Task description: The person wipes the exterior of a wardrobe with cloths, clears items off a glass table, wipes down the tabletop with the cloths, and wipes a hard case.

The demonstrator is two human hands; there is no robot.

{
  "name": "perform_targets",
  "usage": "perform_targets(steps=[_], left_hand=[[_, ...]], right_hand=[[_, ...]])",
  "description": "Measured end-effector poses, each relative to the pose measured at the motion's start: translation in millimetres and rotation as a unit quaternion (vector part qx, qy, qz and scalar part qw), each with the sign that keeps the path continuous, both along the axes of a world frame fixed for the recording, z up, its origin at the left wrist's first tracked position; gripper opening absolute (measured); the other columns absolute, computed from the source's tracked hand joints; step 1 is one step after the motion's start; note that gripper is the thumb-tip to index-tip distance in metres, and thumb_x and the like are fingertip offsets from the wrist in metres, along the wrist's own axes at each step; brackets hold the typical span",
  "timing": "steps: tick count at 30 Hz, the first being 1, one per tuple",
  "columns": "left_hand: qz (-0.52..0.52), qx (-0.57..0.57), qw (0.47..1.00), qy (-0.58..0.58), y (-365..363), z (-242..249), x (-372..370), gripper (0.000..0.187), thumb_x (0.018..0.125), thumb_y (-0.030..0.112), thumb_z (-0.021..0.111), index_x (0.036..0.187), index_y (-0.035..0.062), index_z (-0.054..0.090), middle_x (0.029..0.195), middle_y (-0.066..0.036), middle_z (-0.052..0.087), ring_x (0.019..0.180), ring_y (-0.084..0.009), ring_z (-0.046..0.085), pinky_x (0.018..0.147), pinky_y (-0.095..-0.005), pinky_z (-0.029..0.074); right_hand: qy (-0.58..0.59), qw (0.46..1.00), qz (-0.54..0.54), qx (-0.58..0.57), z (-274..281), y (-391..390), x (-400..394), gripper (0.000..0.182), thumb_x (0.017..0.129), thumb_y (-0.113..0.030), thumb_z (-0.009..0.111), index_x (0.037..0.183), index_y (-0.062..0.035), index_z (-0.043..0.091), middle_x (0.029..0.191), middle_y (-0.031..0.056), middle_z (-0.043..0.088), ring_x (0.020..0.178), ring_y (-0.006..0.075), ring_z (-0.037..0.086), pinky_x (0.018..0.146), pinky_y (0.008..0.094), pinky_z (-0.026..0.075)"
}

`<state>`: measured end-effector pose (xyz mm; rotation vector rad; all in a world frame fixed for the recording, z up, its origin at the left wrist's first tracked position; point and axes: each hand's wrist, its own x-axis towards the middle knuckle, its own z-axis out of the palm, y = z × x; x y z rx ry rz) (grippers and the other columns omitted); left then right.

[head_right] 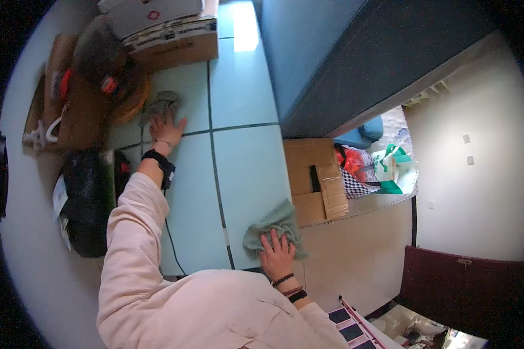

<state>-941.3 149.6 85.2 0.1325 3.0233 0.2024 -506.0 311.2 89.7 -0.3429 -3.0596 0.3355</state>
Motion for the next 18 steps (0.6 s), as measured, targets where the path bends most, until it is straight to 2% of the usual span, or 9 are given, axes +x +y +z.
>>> perform_targets(steps=[4, 7, 8, 10, 12, 15, 17, 18], left_hand=[[-0.003, 0.013, 1.0, 0.009, 9.0, -15.1, -62.6, 0.072, 0.08, 0.063, 0.028, 0.135, 0.0168, 0.023, 0.14, -0.017, 0.013, 0.129, -0.0354, 0.01, 0.102, -0.0493, 0.014], [-0.026, 0.017, 0.999, -0.023, 46.1, 4.9, -76.0, 0.074, 0.079, 0.065, 0.027, 0.135, 0.0164, 0.022, 0.14, -0.016, 0.015, 0.129, -0.0343, 0.013, 0.101, -0.0487, 0.017], [-0.087, -0.003, 0.996, -0.012, 69.8, 4.9, -69.9, 0.076, 0.078, 0.066, 0.027, 0.135, 0.0156, 0.021, 0.14, -0.015, 0.017, 0.129, -0.0322, 0.014, 0.103, -0.0475, 0.014], [-0.181, 0.038, 0.982, -0.045, 122.1, 7.4, -37.4, 0.077, 0.079, 0.066, 0.027, 0.136, 0.0143, 0.019, 0.14, -0.015, 0.016, 0.13, -0.0303, 0.012, 0.104, -0.0469, 0.011], [-0.337, 0.011, 0.94, -0.052, 158.1, 10.9, -1.3, 0.075, 0.08, 0.065, 0.024, 0.136, 0.0141, 0.02, 0.142, -0.013, 0.009, 0.132, -0.0276, 0.004, 0.104, -0.0443, 0.007], [-0.418, -0.012, 0.905, -0.081, 157.6, 20.4, 5.5, 0.074, 0.082, 0.063, 0.023, 0.135, 0.0119, 0.022, 0.143, -0.01, 0.005, 0.132, -0.0263, 0.002, 0.105, -0.0444, 0.006], [-0.371, -0.046, 0.924, -0.073, 145.0, 20.9, -33.9, 0.073, 0.081, 0.063, 0.024, 0.135, 0.0135, 0.023, 0.143, -0.008, 0.004, 0.132, -0.0263, 0.002, 0.104, -0.046, 0.005], [-0.309, -0.015, 0.95, -0.054, 139.7, 9.6, -64.0, 0.072, 0.081, 0.063, 0.024, 0.135, 0.0151, 0.024, 0.143, -0.006, 0.004, 0.132, -0.0267, 0.002, 0.104, -0.0473, 0.005]], right_hand=[[-0.007, 0.999, 0.005, 0.046, -8.0, 1.4, -1.0, 0.044, 0.076, -0.032, 0.049, 0.119, -0.0222, 0.049, 0.132, 0.0091, 0.036, 0.111, 0.0334, 0.036, 0.088, 0.0493, 0.024], [-0.018, 0.999, 0.001, 0.033, -6.1, 1.0, -2.2, 0.045, 0.076, -0.033, 0.048, 0.12, -0.023, 0.048, 0.132, 0.0088, 0.036, 0.111, 0.0334, 0.036, 0.088, 0.0497, 0.024], [-0.027, 0.999, 0.002, 0.037, -6.7, 1.6, -1.9, 0.045, 0.076, -0.034, 0.048, 0.12, -0.0237, 0.048, 0.133, 0.0086, 0.035, 0.111, 0.0333, 0.036, 0.088, 0.0501, 0.024], [-0.026, 0.999, -0.001, 0.034, -11.1, 1.3, 0.4, 0.046, 0.075, -0.035, 0.049, 0.12, -0.0242, 0.048, 0.133, 0.0086, 0.035, 0.111, 0.0332, 0.036, 0.087, 0.0504, 0.024], [-0.022, 0.999, -0.001, 0.032, -13.2, 0.1, 3.7, 0.047, 0.074, -0.035, 0.05, 0.12, -0.0247, 0.048, 0.133, 0.0086, 0.035, 0.111, 0.033, 0.037, 0.087, 0.0507, 0.024], [-0.027, 0.997, 0.001, 0.074, -17.4, 3.9, 3.4, 0.046, 0.073, -0.035, 0.052, 0.118, -0.0276, 0.049, 0.131, 0.0036, 0.039, 0.109, 0.0287, 0.039, 0.086, 0.0469, 0.027], [-0.011, 0.998, -0.005, 0.059, -17.1, 3.4, 2.5, 0.047, 0.071, -0.037, 0.054, 0.117, -0.0287, 0.05, 0.13, 0.0028, 0.04, 0.107, 0.0278, 0.04, 0.085, 0.0463, 0.027], [-0.037, 0.998, -0.009, 0.052, -14.4, 3.2, 2.2, 0.048, 0.07, -0.039, 0.054, 0.117, -0.0292, 0.05, 0.13, 0.0019, 0.04, 0.107, 0.0273, 0.04, 0.084, 0.0471, 0.027]])
